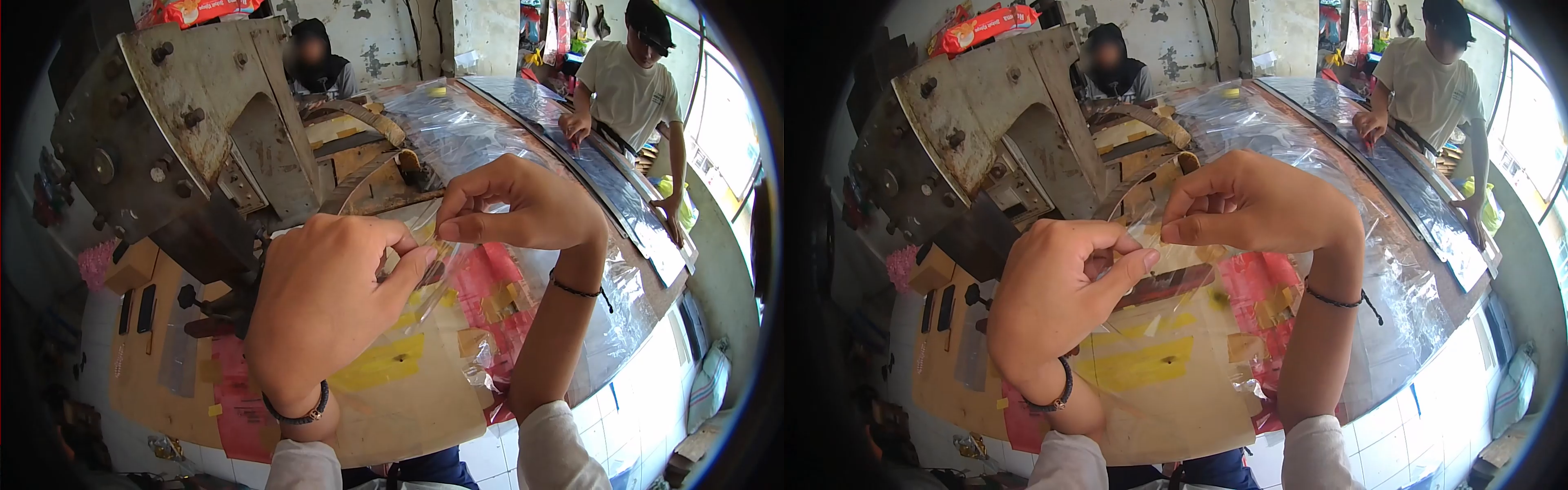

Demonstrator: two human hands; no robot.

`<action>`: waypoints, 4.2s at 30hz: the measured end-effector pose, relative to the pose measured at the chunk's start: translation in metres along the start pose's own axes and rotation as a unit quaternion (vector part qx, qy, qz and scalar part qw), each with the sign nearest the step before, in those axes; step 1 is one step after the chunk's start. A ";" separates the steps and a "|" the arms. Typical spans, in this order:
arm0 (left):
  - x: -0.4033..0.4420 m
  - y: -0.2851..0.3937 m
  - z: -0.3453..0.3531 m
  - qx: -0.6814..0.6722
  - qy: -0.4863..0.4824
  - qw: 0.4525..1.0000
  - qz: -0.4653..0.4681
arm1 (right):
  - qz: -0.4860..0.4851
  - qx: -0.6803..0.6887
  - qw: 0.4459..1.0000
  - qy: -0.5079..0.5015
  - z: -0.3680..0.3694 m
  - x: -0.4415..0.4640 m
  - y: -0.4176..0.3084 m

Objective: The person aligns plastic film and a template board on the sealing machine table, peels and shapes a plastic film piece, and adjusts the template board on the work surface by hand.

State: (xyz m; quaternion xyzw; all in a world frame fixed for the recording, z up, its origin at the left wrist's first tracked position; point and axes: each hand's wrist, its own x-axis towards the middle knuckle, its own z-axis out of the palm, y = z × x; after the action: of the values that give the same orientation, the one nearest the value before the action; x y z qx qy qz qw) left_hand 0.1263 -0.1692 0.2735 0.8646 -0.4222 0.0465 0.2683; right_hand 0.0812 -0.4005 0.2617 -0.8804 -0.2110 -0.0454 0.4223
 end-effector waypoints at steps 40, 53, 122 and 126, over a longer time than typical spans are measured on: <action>-0.079 -0.031 -0.051 -0.330 0.208 0.858 0.334 | 0.037 0.024 0.999 0.006 -0.010 -0.020 0.017; -0.104 -0.042 -0.056 -0.408 0.193 0.808 0.378 | 0.085 0.009 0.996 -0.001 -0.010 -0.016 0.011; 0.009 -0.018 -0.002 -0.004 -0.153 0.987 0.056 | 0.021 -0.009 0.999 -0.036 0.002 0.011 -0.001; 0.011 -0.022 -0.002 -0.012 -0.142 0.989 0.040 | -0.005 0.016 1.000 0.000 0.000 0.006 -0.003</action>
State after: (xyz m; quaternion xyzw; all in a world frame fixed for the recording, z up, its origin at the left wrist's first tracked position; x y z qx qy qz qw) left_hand 0.1506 -0.1647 0.2690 0.8414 -0.4912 -0.0713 0.2138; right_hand 0.0858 -0.3965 0.2652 -0.8726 -0.2162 -0.0441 0.4358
